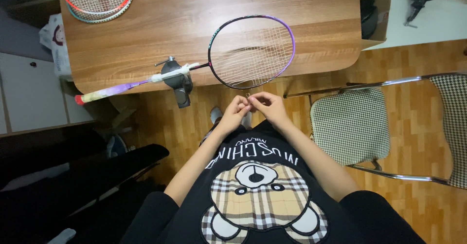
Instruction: Manually thread the strings through the frame of a badminton racket.
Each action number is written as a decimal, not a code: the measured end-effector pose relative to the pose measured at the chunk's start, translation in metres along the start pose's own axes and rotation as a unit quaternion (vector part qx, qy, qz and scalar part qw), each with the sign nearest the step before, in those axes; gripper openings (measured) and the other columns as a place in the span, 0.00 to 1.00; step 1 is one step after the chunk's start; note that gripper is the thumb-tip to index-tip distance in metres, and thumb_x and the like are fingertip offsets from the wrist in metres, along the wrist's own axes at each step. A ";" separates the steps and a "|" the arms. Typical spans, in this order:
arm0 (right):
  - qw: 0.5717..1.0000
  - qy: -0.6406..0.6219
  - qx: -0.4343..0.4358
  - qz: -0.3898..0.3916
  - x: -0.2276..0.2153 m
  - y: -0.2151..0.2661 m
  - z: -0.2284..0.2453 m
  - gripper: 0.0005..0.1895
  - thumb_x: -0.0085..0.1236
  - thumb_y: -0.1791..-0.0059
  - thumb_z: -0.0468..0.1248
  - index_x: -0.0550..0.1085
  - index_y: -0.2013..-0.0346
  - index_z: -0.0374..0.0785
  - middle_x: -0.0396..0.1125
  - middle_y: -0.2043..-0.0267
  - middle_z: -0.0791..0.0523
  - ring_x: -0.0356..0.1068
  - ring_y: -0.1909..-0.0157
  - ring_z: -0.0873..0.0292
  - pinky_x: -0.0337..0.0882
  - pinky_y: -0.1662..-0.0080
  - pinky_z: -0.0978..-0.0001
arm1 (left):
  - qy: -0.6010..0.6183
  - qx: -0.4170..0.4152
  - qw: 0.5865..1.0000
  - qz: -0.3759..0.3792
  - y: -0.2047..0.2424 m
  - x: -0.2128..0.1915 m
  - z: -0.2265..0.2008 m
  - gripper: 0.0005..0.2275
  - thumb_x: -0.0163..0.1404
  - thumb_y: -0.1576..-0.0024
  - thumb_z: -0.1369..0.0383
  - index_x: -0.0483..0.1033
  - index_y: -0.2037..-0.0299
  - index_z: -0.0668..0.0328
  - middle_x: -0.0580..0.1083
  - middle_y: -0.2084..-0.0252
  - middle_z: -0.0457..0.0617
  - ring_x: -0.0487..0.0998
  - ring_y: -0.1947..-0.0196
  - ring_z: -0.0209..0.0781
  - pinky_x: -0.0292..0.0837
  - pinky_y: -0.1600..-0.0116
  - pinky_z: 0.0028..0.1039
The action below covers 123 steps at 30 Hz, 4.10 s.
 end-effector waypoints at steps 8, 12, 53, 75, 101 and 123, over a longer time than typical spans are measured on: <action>0.993 0.074 -0.061 -0.072 0.001 -0.012 -0.007 0.09 0.64 0.49 0.37 0.82 0.58 0.36 0.77 0.63 0.58 0.74 0.63 0.68 0.74 0.58 0.76 | -0.353 0.082 0.917 -0.169 0.016 0.018 -0.067 0.10 0.54 0.43 0.72 0.72 0.53 0.64 0.76 0.54 0.56 0.76 0.53 0.49 0.70 0.47 0.34; 0.990 0.080 -0.080 -0.084 -0.001 -0.019 -0.016 0.08 0.64 0.49 0.37 0.82 0.59 0.36 0.76 0.65 0.59 0.71 0.64 0.70 0.72 0.60 0.78 | -0.381 0.098 0.899 -0.190 0.018 0.019 -0.079 0.07 0.51 0.43 0.75 0.74 0.56 0.63 0.76 0.56 0.54 0.75 0.50 0.52 0.68 0.42 0.39; 0.889 0.261 -0.278 -0.253 0.067 -0.067 0.116 0.07 0.67 0.54 0.31 0.79 0.62 0.36 0.74 0.64 0.53 0.74 0.66 0.58 0.73 0.62 0.68 | -0.375 0.188 0.875 -0.242 -0.079 -0.019 -0.209 0.06 0.62 0.51 0.67 0.83 0.72 0.60 0.73 0.73 0.48 0.75 0.70 0.42 0.69 0.64 0.32; 0.806 0.455 -0.187 -0.329 0.071 -0.175 0.129 0.07 0.66 0.52 0.41 0.82 0.67 0.42 0.68 0.64 0.56 0.66 0.53 0.53 0.64 0.48 0.58 | -0.323 0.090 0.937 -0.098 -0.183 -0.110 -0.213 0.10 0.51 0.38 0.72 0.79 0.48 0.65 0.81 0.52 0.57 0.84 0.52 0.43 0.78 0.47 0.30; 0.800 0.473 -0.133 -0.343 0.085 -0.185 0.135 0.09 0.63 0.49 0.43 0.80 0.67 0.41 0.71 0.62 0.57 0.66 0.54 0.57 0.61 0.46 0.60 | -0.347 0.004 0.936 0.056 -0.273 -0.146 -0.151 0.07 0.50 0.39 0.73 0.79 0.58 0.70 0.80 0.62 0.54 0.78 0.63 0.39 0.75 0.55 0.27; 0.914 -0.375 0.081 -0.136 0.140 -0.197 0.152 0.19 0.41 0.43 0.41 0.65 0.38 0.39 0.75 0.49 0.50 0.76 0.60 0.58 0.77 0.58 0.72 | -0.388 0.366 0.740 -0.409 -0.196 -0.410 -0.325 0.13 0.39 0.45 0.88 0.65 0.55 0.64 0.64 0.59 0.49 0.68 0.56 0.40 0.68 0.50 0.34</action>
Point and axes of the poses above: each hand's wrist, its own y-axis away from the middle knuckle, its own x-axis out of the palm, z = x × y, the point moved 1 cm from there along -y, towards the middle knuckle
